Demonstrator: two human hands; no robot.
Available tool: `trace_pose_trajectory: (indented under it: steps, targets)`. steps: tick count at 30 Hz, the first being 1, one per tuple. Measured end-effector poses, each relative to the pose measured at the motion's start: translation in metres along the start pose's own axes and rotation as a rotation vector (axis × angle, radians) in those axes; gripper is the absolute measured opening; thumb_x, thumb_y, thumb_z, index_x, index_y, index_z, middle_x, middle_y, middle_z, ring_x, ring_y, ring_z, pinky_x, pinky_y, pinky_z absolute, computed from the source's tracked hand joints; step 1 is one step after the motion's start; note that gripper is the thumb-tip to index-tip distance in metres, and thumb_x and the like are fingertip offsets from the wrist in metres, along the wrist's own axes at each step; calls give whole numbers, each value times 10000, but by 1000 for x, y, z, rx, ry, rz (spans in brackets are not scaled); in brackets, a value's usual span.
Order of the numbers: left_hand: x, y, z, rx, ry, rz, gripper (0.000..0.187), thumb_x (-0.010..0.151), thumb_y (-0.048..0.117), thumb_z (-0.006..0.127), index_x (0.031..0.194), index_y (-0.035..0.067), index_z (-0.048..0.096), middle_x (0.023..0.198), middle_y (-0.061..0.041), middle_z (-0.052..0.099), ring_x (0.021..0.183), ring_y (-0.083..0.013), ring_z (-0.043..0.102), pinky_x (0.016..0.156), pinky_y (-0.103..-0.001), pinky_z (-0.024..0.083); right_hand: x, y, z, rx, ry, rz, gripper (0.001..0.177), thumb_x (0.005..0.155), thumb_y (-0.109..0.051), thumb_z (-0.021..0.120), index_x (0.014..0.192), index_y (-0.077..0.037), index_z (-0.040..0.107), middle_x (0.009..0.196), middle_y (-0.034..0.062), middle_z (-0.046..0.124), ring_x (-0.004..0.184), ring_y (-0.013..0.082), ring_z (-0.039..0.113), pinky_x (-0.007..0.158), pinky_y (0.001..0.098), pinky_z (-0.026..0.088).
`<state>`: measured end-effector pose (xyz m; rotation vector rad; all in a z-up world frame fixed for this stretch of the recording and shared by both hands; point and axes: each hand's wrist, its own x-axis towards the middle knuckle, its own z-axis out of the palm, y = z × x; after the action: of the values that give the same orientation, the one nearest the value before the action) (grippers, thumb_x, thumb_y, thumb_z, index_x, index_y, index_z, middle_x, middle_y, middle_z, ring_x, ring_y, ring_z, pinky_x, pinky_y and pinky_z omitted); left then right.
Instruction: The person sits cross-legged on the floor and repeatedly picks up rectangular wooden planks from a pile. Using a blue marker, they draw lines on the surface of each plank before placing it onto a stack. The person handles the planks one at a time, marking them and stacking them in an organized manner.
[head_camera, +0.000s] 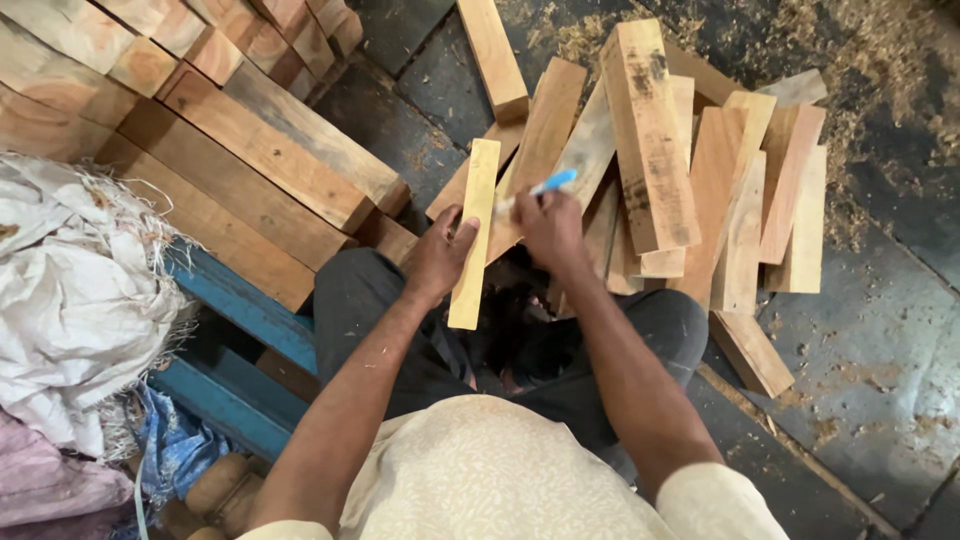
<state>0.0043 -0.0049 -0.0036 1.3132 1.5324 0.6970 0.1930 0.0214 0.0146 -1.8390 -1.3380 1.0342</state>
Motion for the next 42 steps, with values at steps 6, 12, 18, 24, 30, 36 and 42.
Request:
trace_pose_trajectory:
  steps: [6, 12, 18, 24, 30, 36, 42]
  targets:
    - [3, -12, -4, -214, -6, -48, 511, 1008, 435, 542, 1346, 53, 577, 938, -73, 719, 771, -158, 678, 709, -336, 538, 33, 13, -1, 291, -163, -391, 362, 998, -194, 671, 1303, 1, 670, 1186, 213, 676, 1078, 303, 641, 930, 407, 549]
    - [-5, -46, -44, -531, 173, -98, 396, 1050, 363, 561, 1226, 23, 662, 873, -39, 638, 719, -100, 562, 636, -283, 475, 0, 9, 4, -642, -349, -928, 793, 678, -252, 789, 1398, -30, 540, 1405, 232, 575, 1369, 447, 502, 1092, 543, 434]
    - [-19, -49, -42, -626, 205, -79, 389, 1037, 367, 585, 1216, 30, 660, 881, -7, 639, 747, -79, 557, 648, -274, 474, -21, -16, 21, -635, -155, -497, 909, 666, -537, 914, 1277, 6, 515, 1248, 255, 561, 1212, 457, 518, 1029, 552, 420]
    - [-16, -34, -23, -614, 78, -49, 418, 1022, 386, 570, 1262, 47, 625, 930, -11, 647, 772, -85, 574, 669, -275, 496, -40, 14, 32, -261, 126, -303, 927, 650, -372, 951, 1319, 60, 477, 1236, 275, 573, 1161, 437, 541, 981, 522, 449]
    - [-11, -15, 5, -380, 59, -1, 435, 1022, 384, 565, 1266, 29, 620, 995, -48, 696, 845, -118, 623, 756, -305, 518, -28, 66, 10, 157, -73, -140, 621, 787, -123, 833, 1309, -37, 509, 1166, 117, 638, 971, 209, 620, 872, 344, 538]
    - [-8, -5, 20, -285, 83, 18, 416, 1039, 363, 550, 1240, 6, 623, 966, -94, 691, 841, -145, 622, 770, -312, 518, -11, 98, 15, 410, -53, -172, 324, 974, -65, 678, 1263, -32, 537, 1104, 78, 675, 984, 136, 642, 876, 288, 540]
    - [-8, -5, 22, -352, 44, 112, 396, 1051, 325, 556, 1257, -8, 615, 994, -76, 689, 880, -126, 607, 788, -309, 517, -2, 83, 5, 625, -34, -91, 353, 1066, -260, 566, 1333, -31, 601, 1051, 59, 705, 875, 105, 674, 766, 273, 575]
